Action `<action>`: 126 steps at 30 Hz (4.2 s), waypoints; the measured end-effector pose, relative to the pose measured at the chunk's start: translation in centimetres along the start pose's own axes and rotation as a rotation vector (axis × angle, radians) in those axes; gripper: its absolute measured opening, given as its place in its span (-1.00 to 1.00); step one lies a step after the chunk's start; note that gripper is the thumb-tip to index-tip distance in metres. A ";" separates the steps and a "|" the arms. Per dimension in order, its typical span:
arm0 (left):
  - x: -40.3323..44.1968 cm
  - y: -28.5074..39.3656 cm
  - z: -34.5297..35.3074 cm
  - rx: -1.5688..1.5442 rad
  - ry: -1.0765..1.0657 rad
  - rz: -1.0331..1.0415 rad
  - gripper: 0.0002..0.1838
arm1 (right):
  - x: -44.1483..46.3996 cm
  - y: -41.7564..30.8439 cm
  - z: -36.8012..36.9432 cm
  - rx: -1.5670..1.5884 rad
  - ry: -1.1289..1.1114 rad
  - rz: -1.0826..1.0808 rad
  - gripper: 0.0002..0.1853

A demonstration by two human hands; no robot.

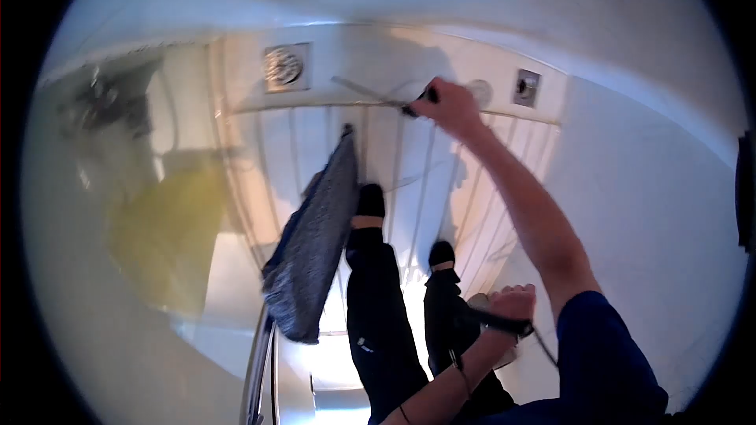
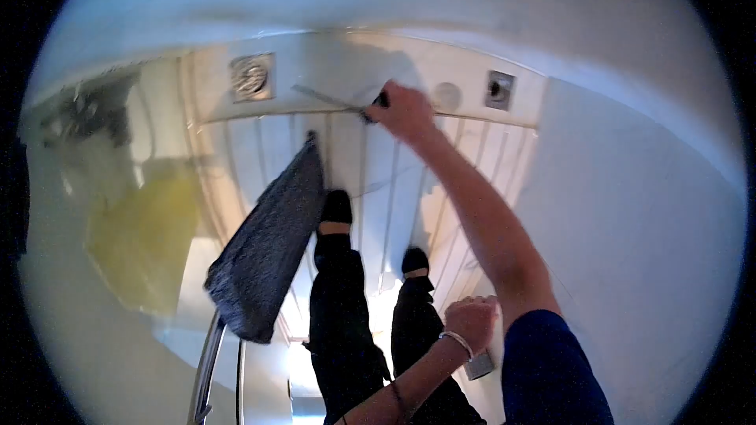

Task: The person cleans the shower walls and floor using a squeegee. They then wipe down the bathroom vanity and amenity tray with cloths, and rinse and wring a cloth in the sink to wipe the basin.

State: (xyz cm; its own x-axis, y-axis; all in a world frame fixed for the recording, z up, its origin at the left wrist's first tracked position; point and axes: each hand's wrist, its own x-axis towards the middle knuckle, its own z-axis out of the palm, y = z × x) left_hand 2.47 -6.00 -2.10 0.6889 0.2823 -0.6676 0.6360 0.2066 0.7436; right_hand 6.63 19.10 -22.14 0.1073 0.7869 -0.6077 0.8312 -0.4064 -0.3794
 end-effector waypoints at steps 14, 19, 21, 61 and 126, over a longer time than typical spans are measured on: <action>-0.3 -0.2 1.8 0.125 -0.132 0.008 -0.76 | -9.3 28.1 -3.0 0.196 0.308 0.667 -0.59; -0.3 0.0 2.7 0.166 -0.179 0.009 -0.77 | -11.4 26.1 -5.7 0.198 0.422 0.573 -0.56; -0.2 0.2 2.2 0.182 -0.219 0.009 -0.74 | -11.3 25.4 -4.6 0.102 0.363 0.527 -0.51; -5.1 -2.5 15.1 0.566 -0.712 0.003 -0.66 | -44.3 24.1 16.8 2.827 0.334 0.929 -0.62; -2.6 -3.8 10.8 0.437 -0.068 0.326 -0.76 | -8.4 17.7 2.3 1.265 0.472 1.070 -0.53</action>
State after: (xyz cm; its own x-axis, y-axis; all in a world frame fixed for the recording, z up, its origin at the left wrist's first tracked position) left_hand 2.01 -17.61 -3.54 0.8859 0.2028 -0.4171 0.4614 -0.2942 0.8370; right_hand 19.19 4.26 -25.37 0.6147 -0.0927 -0.7833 -0.5978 -0.7025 -0.3861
